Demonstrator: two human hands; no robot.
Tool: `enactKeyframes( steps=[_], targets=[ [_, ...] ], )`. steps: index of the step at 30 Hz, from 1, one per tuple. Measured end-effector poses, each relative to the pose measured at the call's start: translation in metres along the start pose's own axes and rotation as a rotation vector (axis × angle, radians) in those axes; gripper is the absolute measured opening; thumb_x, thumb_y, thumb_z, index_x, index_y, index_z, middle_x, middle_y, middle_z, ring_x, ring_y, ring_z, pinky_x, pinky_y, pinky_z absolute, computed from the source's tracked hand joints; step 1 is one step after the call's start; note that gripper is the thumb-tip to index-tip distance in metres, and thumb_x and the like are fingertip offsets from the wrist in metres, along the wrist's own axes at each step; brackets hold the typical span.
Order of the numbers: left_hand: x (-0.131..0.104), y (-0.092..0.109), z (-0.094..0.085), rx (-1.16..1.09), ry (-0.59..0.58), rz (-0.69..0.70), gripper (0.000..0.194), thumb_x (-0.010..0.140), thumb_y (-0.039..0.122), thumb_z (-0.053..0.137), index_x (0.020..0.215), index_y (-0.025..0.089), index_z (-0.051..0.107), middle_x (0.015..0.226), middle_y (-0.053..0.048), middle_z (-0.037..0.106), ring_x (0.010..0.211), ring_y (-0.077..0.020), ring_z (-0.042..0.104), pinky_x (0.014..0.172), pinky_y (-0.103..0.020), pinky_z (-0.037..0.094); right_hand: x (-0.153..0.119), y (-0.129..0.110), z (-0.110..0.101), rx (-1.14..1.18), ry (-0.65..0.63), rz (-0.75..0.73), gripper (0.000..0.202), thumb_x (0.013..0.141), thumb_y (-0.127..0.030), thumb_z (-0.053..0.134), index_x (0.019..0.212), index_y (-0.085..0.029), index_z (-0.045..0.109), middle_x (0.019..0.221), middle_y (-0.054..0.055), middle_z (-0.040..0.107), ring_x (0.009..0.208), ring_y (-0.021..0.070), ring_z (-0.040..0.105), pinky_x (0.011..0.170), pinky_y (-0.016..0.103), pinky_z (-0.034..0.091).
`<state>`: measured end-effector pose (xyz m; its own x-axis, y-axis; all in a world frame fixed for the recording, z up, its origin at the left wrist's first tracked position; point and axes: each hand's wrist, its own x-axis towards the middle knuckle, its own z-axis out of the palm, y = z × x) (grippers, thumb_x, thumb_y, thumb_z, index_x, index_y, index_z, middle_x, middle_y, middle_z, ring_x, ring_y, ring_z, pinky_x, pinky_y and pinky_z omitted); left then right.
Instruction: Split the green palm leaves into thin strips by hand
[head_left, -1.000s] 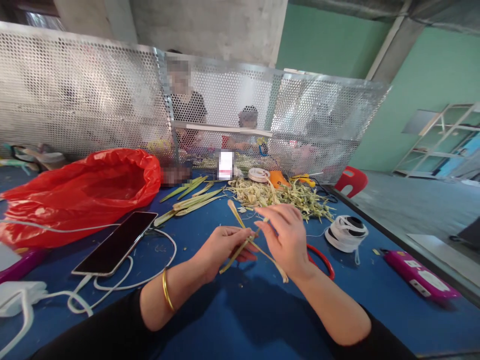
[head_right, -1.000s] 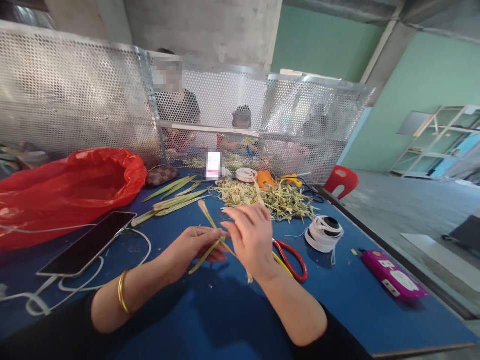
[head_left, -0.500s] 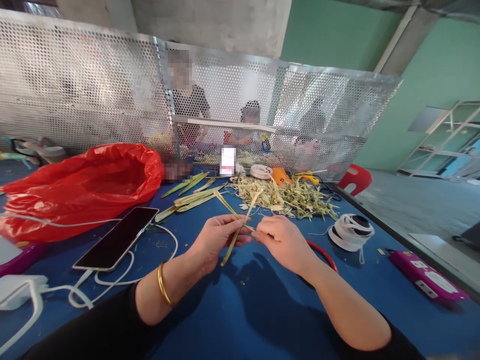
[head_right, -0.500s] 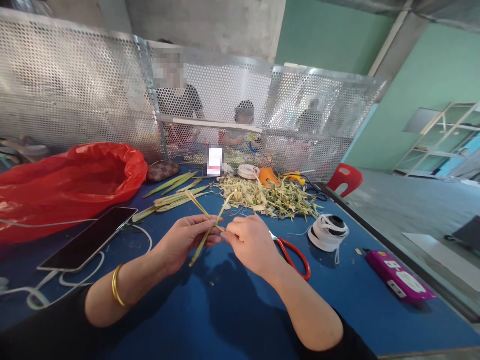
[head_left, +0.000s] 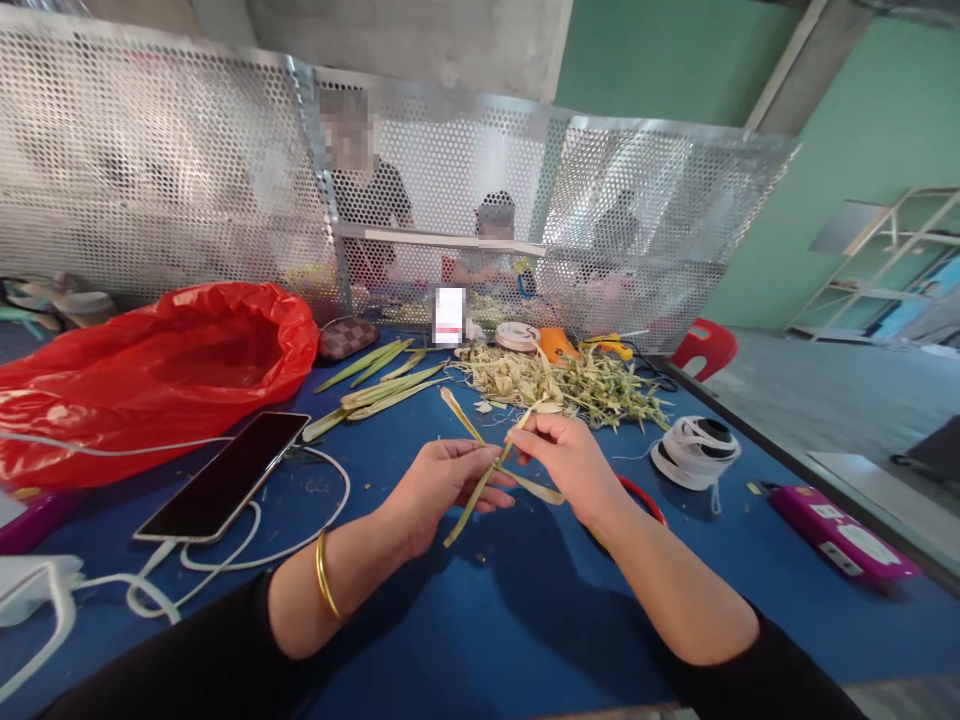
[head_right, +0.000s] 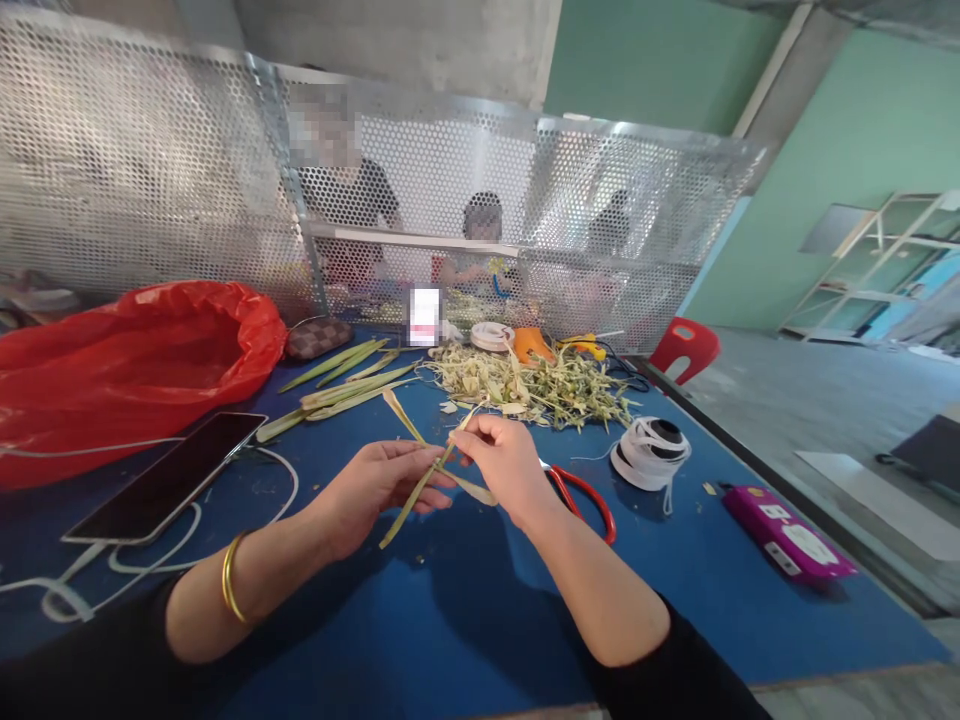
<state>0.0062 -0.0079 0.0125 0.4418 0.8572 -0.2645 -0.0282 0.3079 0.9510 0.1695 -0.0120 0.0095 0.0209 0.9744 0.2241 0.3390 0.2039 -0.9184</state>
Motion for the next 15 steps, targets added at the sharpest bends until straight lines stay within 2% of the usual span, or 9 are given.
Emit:
enactKeyframes(
  steps=[3,5,8,9,10,12,14,15],
  targets=[
    [0.0,-0.003,0.002,0.029,0.006,-0.009,0.024,0.074,0.032,0.066,0.087,0.011,0.067,0.078,-0.01,0.073,0.06,-0.0146,0.067,0.059,-0.022,0.049,0.001,0.007,0.003,-0.053,0.052,-0.075,0.023,0.079,-0.029,0.058,0.059,-0.017,0.056,0.055,-0.002,0.054,0.055,0.0131,0.051,0.056,0.026,0.041],
    [0.001,-0.004,0.001,-0.001,0.023,-0.001,0.023,0.074,0.031,0.066,0.086,0.011,0.067,0.077,-0.01,0.073,0.061,-0.0148,0.067,0.06,-0.023,0.049,0.001,0.009,0.002,-0.18,0.145,-0.196,0.023,0.081,-0.028,0.056,0.061,-0.018,0.057,0.059,0.0,0.056,0.057,0.0145,0.053,0.059,0.027,0.042],
    [0.002,-0.002,-0.003,-0.118,0.053,0.049,0.023,0.076,0.03,0.065,0.09,0.012,0.066,0.082,-0.011,0.073,0.069,-0.0166,0.068,0.066,-0.025,0.05,-0.004,0.004,-0.002,-0.463,0.408,-0.516,0.01,0.083,-0.024,0.055,0.083,-0.019,0.064,0.079,0.006,0.063,0.077,0.0196,0.057,0.076,0.035,0.042],
    [0.002,-0.001,-0.004,-0.167,0.051,0.074,0.023,0.076,0.028,0.065,0.091,0.013,0.066,0.085,-0.011,0.073,0.071,-0.0169,0.068,0.069,-0.026,0.051,-0.007,0.0,-0.003,-0.543,0.455,-0.643,0.013,0.083,-0.022,0.055,0.093,-0.02,0.064,0.086,0.007,0.063,0.083,0.0207,0.057,0.082,0.037,0.04],
    [0.002,0.001,-0.005,-0.21,0.045,0.103,0.022,0.075,0.026,0.066,0.091,0.013,0.066,0.087,-0.011,0.072,0.073,-0.0165,0.068,0.072,-0.026,0.051,-0.01,-0.003,-0.003,-0.607,0.428,-0.757,0.018,0.084,-0.019,0.055,0.1,-0.02,0.063,0.089,0.007,0.063,0.086,0.0204,0.057,0.085,0.038,0.039],
    [0.003,0.003,-0.007,-0.266,0.028,0.152,0.019,0.072,0.021,0.067,0.089,0.012,0.067,0.087,-0.01,0.072,0.072,-0.0143,0.066,0.072,-0.024,0.05,-0.015,-0.009,0.001,-0.738,0.194,-0.937,0.023,0.085,-0.013,0.052,0.104,-0.021,0.061,0.085,0.004,0.064,0.079,0.0171,0.057,0.085,0.037,0.038],
    [0.004,0.004,-0.008,-0.268,0.028,0.178,0.02,0.069,0.019,0.069,0.087,0.012,0.068,0.084,-0.008,0.072,0.069,-0.0115,0.064,0.067,-0.02,0.048,-0.017,-0.009,0.008,-0.875,-0.031,-0.993,0.022,0.087,-0.011,0.047,0.103,-0.019,0.06,0.081,0.004,0.062,0.078,0.0171,0.056,0.083,0.037,0.037],
    [0.005,0.004,-0.008,-0.257,0.037,0.18,0.02,0.068,0.019,0.07,0.087,0.012,0.068,0.082,-0.007,0.071,0.067,-0.0106,0.063,0.064,-0.019,0.047,-0.018,-0.008,0.012,-0.926,-0.091,-0.993,0.021,0.087,-0.011,0.046,0.101,-0.017,0.06,0.08,0.005,0.062,0.079,0.0179,0.056,0.082,0.037,0.037]
  ],
)
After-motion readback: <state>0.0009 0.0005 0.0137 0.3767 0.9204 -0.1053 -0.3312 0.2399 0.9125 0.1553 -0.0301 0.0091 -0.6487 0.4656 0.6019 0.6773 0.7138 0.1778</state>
